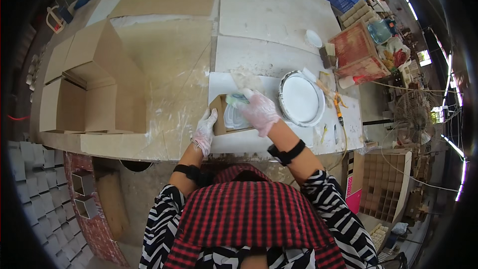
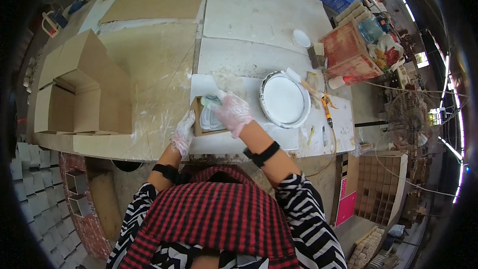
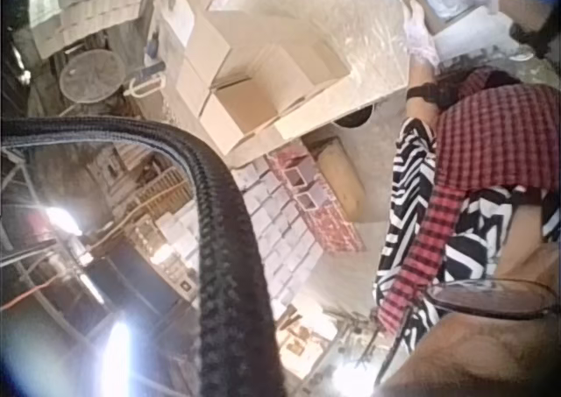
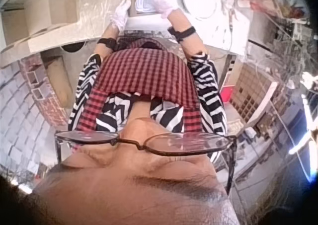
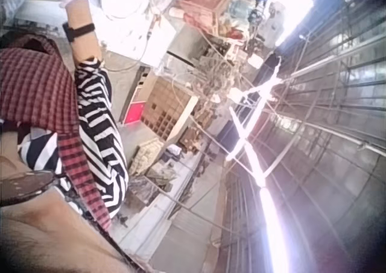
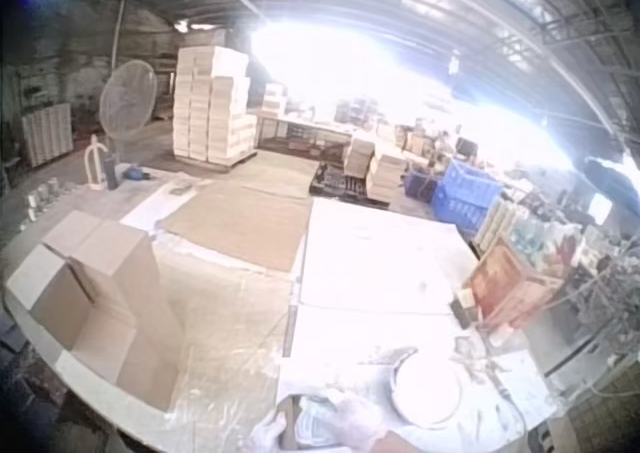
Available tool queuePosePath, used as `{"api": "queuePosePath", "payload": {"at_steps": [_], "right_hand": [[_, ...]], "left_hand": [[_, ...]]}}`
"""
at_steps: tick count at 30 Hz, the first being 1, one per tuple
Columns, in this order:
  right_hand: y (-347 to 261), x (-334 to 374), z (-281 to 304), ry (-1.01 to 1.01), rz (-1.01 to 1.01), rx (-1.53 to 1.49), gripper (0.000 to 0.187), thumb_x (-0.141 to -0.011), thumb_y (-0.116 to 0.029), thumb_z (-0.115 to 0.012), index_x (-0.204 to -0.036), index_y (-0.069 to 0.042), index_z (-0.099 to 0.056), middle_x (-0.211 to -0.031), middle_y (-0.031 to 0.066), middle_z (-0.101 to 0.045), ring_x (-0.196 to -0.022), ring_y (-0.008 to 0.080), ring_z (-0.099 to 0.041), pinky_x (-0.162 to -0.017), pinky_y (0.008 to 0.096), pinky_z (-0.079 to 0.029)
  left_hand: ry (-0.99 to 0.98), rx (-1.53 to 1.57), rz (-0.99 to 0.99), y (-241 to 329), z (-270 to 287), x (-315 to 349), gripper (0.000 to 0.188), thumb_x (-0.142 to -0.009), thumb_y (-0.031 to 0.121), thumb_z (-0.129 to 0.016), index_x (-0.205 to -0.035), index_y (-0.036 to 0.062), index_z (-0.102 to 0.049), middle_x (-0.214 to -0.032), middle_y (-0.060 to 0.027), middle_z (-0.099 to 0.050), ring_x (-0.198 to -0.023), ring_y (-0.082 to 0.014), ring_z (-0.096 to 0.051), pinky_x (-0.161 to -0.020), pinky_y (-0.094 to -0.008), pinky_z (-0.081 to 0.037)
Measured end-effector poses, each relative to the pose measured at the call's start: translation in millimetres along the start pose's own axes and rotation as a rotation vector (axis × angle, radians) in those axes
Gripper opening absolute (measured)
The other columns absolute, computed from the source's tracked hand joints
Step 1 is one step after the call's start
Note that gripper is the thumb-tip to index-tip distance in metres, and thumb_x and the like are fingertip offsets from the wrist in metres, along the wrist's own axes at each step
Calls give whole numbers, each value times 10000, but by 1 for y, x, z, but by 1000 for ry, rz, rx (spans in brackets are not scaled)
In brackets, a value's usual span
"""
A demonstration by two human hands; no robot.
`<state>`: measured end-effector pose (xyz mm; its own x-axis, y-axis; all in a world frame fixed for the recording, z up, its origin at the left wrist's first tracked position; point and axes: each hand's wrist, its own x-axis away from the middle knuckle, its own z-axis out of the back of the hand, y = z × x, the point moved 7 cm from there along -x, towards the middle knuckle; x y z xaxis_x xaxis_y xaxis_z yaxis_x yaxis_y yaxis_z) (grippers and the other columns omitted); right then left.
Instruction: The person applies white liquid finish to wooden boxes using a cloth, then places each finished box on a nearby table.
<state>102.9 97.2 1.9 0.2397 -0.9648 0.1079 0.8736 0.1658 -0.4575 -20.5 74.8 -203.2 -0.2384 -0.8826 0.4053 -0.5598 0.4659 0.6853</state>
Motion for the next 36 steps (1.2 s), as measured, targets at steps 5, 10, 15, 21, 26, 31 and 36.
{"api": "queuePosePath", "payload": {"at_steps": [5, 10, 15, 21, 26, 31, 36], "right_hand": [[-6, -3, -43, -261, -72, -269, 334, -817, -260, -582, -1122, -126, -598, -1000, 164, -617, -936, 306, -601, -823, 384, -468], [2, 14, -30, -371, 36, -216, 310, -819, -277, -570, -1097, -147, -615, -1015, 153, -609, -906, 297, -610, -798, 398, -481], [-7, -21, -41, -58, 85, -103, 264, -835, -321, -557, -1064, -207, -626, -1068, 121, -583, -929, 290, -596, -784, 393, -488], [-16, 47, -43, -253, 339, 35, 207, -811, -234, -576, -1011, -215, -627, -980, 102, -585, -885, 281, -602, -745, 377, -495], [17, 45, -27, -306, 233, 35, 242, -791, -186, -588, -1031, -211, -610, -934, 112, -581, -858, 294, -604, -731, 381, -490], [-14, 43, -41, -167, 299, 37, 236, -797, -240, -593, -1032, -237, -594, -863, 122, -573, -798, 294, -602, -719, 387, -484], [47, 61, -20, -236, 216, 243, 270, -782, -236, -614, -1052, -239, -600, -856, 115, -557, -794, 297, -586, -719, 394, -483]], "left_hand": [[-21, -7, 1, -4, 6, -5, 680, -917, 292, -541, -1400, -44, -200, -1313, -95, -443, -1149, -174, -475, -964, -311, -399], [1, 1, 31, 1, -1, 2, 724, -894, 301, -585, -1388, -76, -212, -1304, -111, -453, -1141, -152, -467, -955, -258, -382], [-51, -26, -28, 4, 0, 3, 703, -902, 287, -575, -1393, -63, -213, -1297, -105, -463, -1139, -150, -471, -951, -248, -378], [19, -80, 45, 8, -3, 7, 660, -912, 299, -549, -1397, -23, -237, -1291, -96, -468, -1122, -170, -492, -948, -297, -402], [31, -59, 38, 7, -4, 6, 655, -913, 328, -542, -1397, -6, -251, -1277, -89, -479, -1105, -176, -509, -931, -322, -431], [-27, 52, 73, 12, -13, 10, 647, -911, 327, -545, -1399, 11, -260, -1242, -91, -504, -1071, -176, -532, -898, -313, -453], [5, -50, 37, 11, -10, 9, 603, -912, 281, -554, -1370, -22, -307, -1196, -90, -532, -1023, -142, -538, -857, -264, -456]]}}
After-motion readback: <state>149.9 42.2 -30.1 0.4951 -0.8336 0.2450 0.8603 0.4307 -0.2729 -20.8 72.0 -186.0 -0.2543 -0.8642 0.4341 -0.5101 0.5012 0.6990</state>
